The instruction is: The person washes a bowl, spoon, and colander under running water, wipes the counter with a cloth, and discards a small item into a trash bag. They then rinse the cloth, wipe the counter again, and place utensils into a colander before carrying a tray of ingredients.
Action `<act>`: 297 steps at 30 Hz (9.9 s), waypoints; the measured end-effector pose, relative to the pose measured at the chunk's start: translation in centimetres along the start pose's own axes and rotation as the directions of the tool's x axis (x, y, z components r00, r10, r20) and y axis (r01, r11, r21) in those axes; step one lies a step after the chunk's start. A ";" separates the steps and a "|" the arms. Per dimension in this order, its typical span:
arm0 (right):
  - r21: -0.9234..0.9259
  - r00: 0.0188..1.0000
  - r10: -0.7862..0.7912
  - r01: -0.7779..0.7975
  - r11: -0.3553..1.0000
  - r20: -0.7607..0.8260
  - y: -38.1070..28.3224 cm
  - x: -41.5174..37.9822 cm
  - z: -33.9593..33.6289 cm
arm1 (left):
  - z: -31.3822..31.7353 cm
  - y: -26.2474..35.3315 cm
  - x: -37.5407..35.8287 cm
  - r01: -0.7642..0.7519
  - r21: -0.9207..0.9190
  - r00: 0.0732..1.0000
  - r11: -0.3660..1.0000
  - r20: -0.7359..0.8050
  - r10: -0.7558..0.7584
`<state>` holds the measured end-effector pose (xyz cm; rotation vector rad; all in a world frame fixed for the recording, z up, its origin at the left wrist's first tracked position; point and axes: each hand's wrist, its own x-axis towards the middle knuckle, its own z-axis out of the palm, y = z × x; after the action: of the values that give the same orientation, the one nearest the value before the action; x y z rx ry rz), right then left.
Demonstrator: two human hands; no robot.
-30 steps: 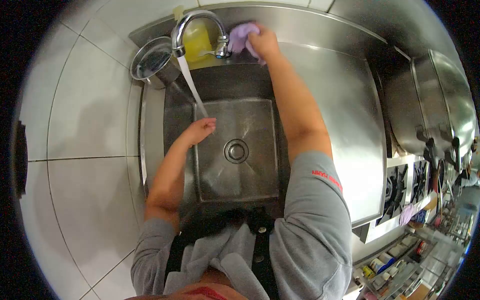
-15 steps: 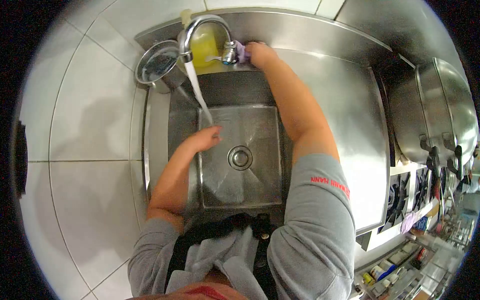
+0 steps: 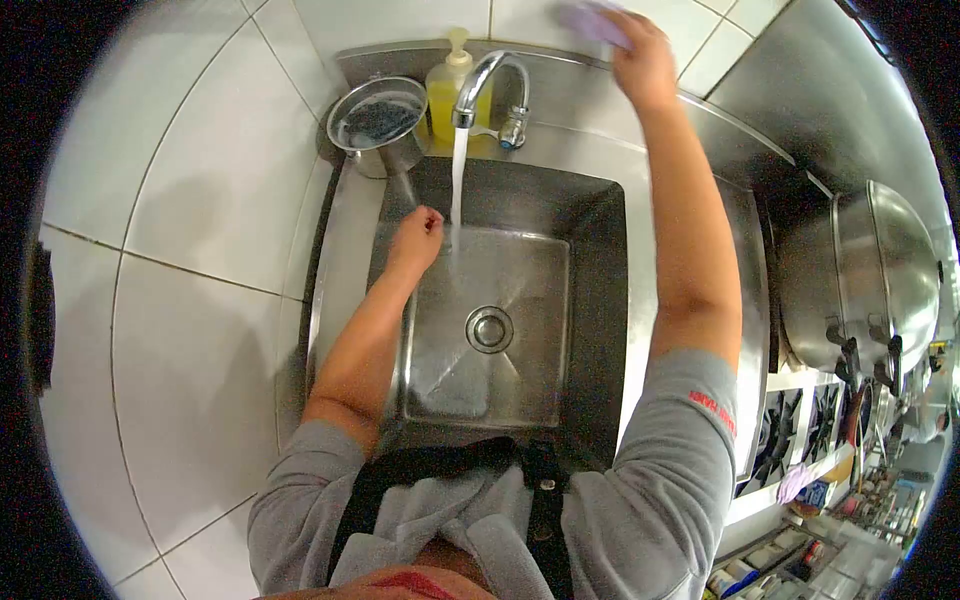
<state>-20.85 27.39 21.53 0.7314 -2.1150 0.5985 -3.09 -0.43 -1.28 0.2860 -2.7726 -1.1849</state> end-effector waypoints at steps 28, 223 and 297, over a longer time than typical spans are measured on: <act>0.845 0.917 0.398 -0.209 0.493 -0.005 -19.4 7.7 2.5 | -14.5 0.8 2.5 0.110 -0.916 0.923 0.386 -0.051 -0.382; 0.268 0.159 0.660 -0.961 -0.067 0.735 -17.0 -32.5 16.8 | 5.3 -0.3 -1.6 0.222 -0.274 0.945 0.936 0.296 -0.137; -0.226 -0.244 0.197 -0.098 0.969 0.949 -19.9 -43.1 -14.2 | -13.2 -4.3 -27.8 -0.192 0.672 0.981 0.715 0.144 0.128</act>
<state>22.16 34.67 -1.98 1.1051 -3.8565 -0.2600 26.90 -6.64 3.92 0.0372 -3.1171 -0.0777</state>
